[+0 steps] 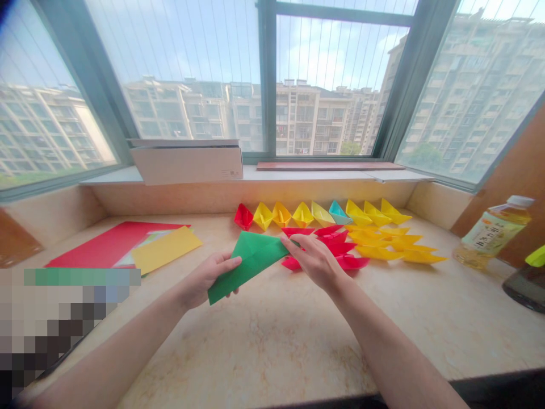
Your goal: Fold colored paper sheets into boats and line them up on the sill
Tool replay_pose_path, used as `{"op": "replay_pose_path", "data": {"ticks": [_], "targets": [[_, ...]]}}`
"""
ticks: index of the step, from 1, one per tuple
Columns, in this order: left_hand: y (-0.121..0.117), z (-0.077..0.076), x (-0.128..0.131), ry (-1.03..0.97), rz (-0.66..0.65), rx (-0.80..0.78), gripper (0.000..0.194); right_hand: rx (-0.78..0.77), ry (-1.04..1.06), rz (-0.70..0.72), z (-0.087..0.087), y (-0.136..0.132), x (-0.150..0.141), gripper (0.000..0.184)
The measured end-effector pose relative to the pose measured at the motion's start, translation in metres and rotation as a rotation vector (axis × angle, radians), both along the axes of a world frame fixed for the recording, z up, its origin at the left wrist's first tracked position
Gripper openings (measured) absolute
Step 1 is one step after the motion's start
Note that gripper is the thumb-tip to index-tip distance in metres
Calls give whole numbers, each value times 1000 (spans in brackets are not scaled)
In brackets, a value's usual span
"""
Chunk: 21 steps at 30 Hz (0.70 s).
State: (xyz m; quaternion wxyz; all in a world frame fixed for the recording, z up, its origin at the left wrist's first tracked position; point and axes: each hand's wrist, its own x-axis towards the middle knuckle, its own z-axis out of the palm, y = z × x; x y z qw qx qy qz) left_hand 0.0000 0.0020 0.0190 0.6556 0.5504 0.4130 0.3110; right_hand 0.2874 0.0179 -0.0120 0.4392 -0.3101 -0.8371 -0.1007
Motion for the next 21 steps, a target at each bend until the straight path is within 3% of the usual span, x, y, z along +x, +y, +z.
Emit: {"op": "replay_pose_path", "data": {"ticks": [2, 6, 10, 14, 21], "targets": [[3, 3, -2, -102, 38, 48, 45, 11, 60, -51, -1, 2, 1, 42], [6, 4, -3, -338, 272, 122, 50, 69, 116, -132, -4, 6, -2, 49], [11, -3, 1, -495, 354, 220, 37, 112, 156, -200, -4, 4, -12, 55], [15, -11, 4, -500, 363, 278, 26, -23, 254, -163, -6, -2, -24, 48], [16, -19, 3, -437, 379, 371, 34, -318, 659, -55, -15, 10, -26, 31]]}}
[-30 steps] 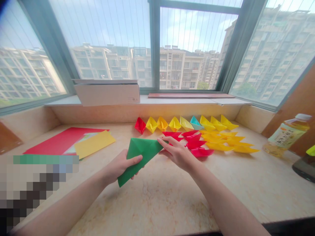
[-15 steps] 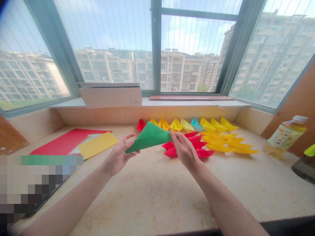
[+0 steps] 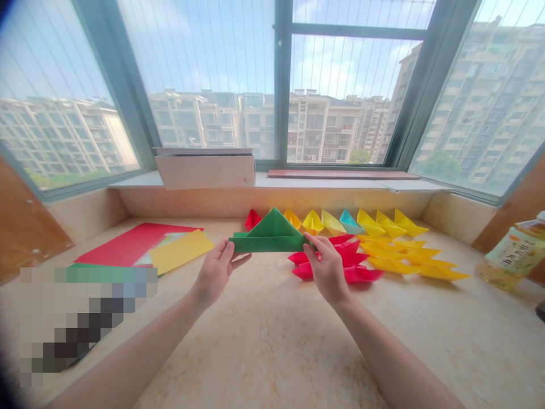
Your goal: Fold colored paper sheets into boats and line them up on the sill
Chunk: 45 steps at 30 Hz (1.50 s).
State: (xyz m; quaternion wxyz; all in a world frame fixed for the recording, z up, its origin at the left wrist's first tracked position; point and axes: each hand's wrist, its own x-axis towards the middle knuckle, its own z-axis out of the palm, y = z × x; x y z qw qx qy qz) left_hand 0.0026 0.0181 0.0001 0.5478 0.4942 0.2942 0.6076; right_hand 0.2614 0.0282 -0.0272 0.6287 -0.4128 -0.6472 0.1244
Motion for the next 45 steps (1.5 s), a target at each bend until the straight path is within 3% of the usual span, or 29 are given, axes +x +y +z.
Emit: {"op": "replay_pose_path", "data": {"ticks": [5, 12, 16, 20, 24, 28, 35, 45], "targets": [[-3, -1, 1, 53, 21, 67, 34, -153, 208, 93, -2, 3, -1, 28], [6, -8, -1, 41, 251, 95, 28, -298, 305, 238, 0, -4, -8, 28], [10, -15, -3, 141, 280, 86, 41, -348, 357, 264, 3, -8, -11, 31], [11, -20, -4, 245, 317, 205, 48, -360, 412, 283, 6, -7, -9, 34], [10, -19, -5, 288, 244, 287, 39, -370, 446, 294, 5, -2, -2, 35], [8, -17, -8, 320, 210, 356, 34, -386, 508, 392, 2, 2, 5, 33], [-2, -16, -4, 242, 17, 388, 46, -385, 651, 503, 6, 0, 2, 27], [-10, -5, -1, 122, 9, 399, 35, -359, 663, 532, 8, -7, -1, 24]]}}
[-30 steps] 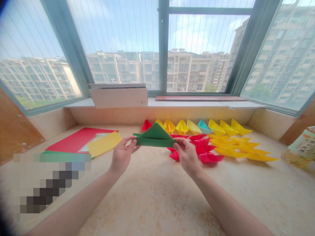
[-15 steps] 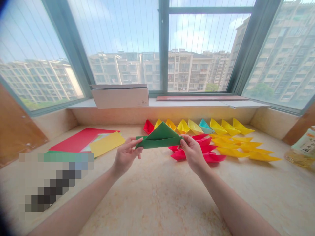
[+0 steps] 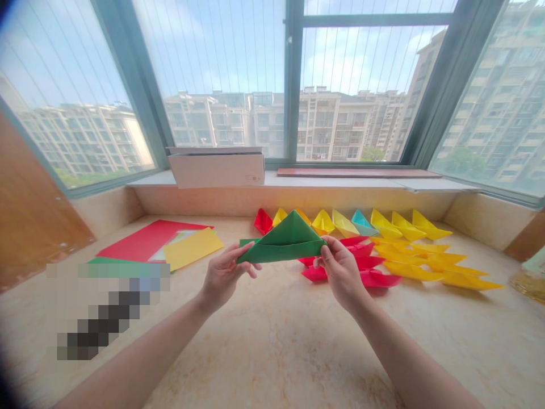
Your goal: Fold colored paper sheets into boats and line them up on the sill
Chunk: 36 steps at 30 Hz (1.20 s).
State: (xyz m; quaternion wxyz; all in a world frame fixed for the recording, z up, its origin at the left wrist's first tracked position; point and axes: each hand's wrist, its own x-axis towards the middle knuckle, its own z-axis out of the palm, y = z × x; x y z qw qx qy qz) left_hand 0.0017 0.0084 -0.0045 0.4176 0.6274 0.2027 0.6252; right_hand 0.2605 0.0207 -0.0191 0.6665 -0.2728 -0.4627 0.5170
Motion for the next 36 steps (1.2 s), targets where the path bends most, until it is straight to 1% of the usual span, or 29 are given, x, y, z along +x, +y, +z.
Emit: {"op": "replay_pose_path", "data": {"ticks": [3, 6, 9, 11, 12, 14, 15, 17, 21, 24, 26, 29, 31, 33, 36], "targets": [[0, 2, 0, -20, 67, 30, 34, 35, -11, 11, 2, -5, -3, 23], [1, 4, -1, -13, 130, 11, 34, 74, -26, -6, 2, -10, -5, 24], [1, 6, -4, 54, 169, -8, 31, 93, -67, -30, 2, -12, -3, 23], [0, 9, -6, 151, 246, 16, 27, 95, -105, -58, 1, -12, -1, 22], [-1, 10, -6, 210, 293, 40, 29, 94, -124, -75, 2, -11, 0, 22], [-4, 11, -8, 310, 361, 102, 41, 92, -167, -108, 3, -10, 2, 22], [-5, 11, -8, 343, 374, 130, 45, 91, -186, -121, 3, -10, 2, 22], [-5, 11, -9, 376, 383, 159, 47, 86, -211, -135, 4, -9, 3, 23], [-1, 7, -10, 366, 444, 120, 34, 51, -221, -113, 3, -9, 0, 24], [2, 3, -11, 316, 497, 70, 31, 42, -195, -99, -1, -9, -3, 24], [2, 0, -9, 235, 462, 11, 31, 51, -150, -126, -2, -9, -6, 24], [0, -1, -3, 98, 293, -93, 36, 52, -71, -183, -1, -11, -8, 24], [-2, -1, 1, 51, 204, -127, 38, 37, -20, -203, 1, -12, -10, 24], [-3, -1, 2, 51, 171, -141, 34, 27, 20, -208, 4, -12, -11, 25], [0, -2, 1, 74, 168, -159, 27, 42, 48, -196, 6, -13, -12, 23]]}}
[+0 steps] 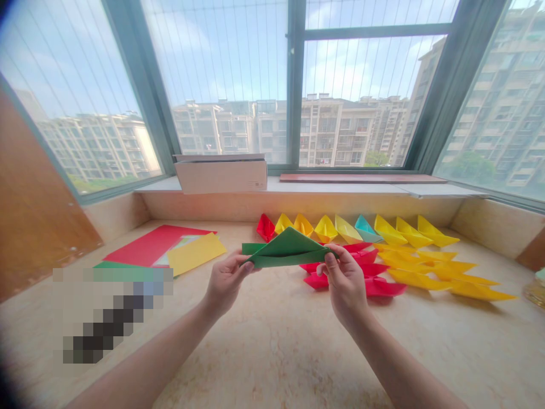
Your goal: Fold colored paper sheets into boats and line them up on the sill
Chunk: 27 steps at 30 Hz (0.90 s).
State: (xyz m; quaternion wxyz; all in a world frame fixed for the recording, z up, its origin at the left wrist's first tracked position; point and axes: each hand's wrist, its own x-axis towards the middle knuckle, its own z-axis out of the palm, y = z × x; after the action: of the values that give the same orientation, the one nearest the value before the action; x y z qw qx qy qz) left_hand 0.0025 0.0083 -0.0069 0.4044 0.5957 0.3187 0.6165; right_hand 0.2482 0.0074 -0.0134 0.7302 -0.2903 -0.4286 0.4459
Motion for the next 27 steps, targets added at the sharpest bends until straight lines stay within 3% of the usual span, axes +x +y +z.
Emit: {"op": "replay_pose_path", "data": {"ticks": [8, 15, 22, 27], "targets": [[5, -4, 3, -127, 41, -70, 22, -5, -40, 16, -2, -2, -4, 22], [2, 0, 6, -190, 132, -30, 32, -30, -34, 60, -5, -4, -8, 23], [0, 5, 6, -217, 78, -14, 58, -12, -54, 38, -3, -3, -5, 24], [6, 3, 0, -72, 77, -46, 27, -23, -74, 46, -5, 1, -1, 24]]}}
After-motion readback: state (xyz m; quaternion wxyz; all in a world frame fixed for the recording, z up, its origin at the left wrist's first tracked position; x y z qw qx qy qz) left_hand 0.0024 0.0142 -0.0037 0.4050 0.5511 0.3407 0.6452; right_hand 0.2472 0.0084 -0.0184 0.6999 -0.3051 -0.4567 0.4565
